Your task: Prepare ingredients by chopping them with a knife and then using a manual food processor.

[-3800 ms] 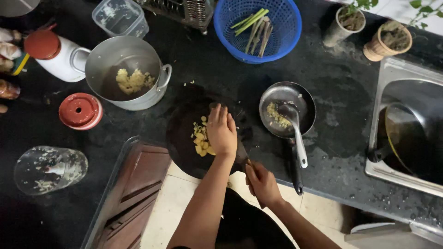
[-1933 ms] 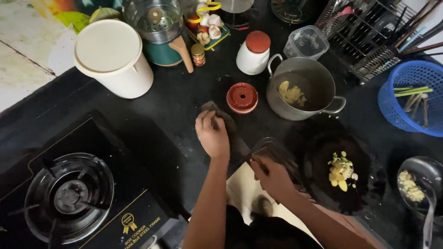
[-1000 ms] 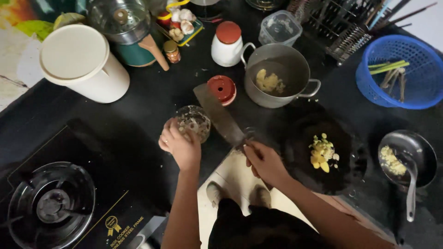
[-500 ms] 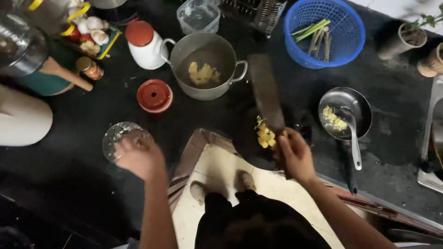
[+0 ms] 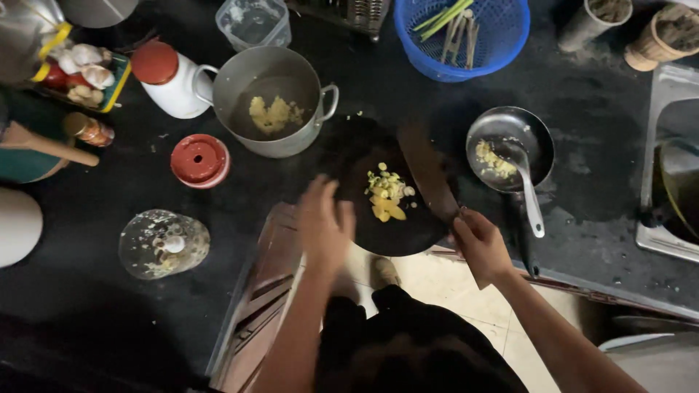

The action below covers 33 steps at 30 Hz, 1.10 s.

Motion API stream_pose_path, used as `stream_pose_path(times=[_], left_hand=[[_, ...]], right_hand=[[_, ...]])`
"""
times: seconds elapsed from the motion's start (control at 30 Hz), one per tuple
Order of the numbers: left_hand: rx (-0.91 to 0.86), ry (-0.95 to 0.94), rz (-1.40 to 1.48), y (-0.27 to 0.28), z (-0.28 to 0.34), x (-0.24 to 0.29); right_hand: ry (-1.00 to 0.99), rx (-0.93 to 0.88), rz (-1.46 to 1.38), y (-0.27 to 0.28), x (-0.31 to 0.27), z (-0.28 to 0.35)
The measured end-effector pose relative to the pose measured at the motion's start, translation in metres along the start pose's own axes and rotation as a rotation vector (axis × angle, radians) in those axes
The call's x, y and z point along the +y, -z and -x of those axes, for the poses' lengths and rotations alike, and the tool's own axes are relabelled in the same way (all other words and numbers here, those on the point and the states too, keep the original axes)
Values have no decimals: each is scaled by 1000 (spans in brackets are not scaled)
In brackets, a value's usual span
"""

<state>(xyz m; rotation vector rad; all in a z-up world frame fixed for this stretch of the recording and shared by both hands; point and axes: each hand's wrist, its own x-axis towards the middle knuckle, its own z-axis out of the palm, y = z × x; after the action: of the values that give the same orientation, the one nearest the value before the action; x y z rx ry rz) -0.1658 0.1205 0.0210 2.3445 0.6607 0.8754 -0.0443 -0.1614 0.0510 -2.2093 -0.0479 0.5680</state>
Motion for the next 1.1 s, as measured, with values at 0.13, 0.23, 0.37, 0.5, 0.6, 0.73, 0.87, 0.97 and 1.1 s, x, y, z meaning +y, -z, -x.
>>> stream_pose_path(times=[0.13,0.23,0.37,0.5,0.6,0.73,0.87,0.97,1.1], left_hand=[[-242,-20,176,-40,8,42],[-183,-78,85,-67,9,48],[-185,-127,31,-87,4,51],[-253,-74,-61,-106,5,46],[-232,-23,-28,-107,3,47],[-238,37,22,-101,-5,64],[-180,132,-32,-112,-8,74],[-128,200,-63,-119,-6,80],[-57,257,-41,-119,-10,85]], right_hand=[[12,-53,-139,13,-2,12],[-9,-66,-159,18,5,15],[3,-71,-330,12,13,19],[22,-113,-393,4,32,18],[31,-186,-359,-2,28,22],[51,-210,-370,-25,37,22],[59,-206,-368,-35,37,23],[55,-215,-373,-36,31,27],[55,-237,-349,-50,34,37]])
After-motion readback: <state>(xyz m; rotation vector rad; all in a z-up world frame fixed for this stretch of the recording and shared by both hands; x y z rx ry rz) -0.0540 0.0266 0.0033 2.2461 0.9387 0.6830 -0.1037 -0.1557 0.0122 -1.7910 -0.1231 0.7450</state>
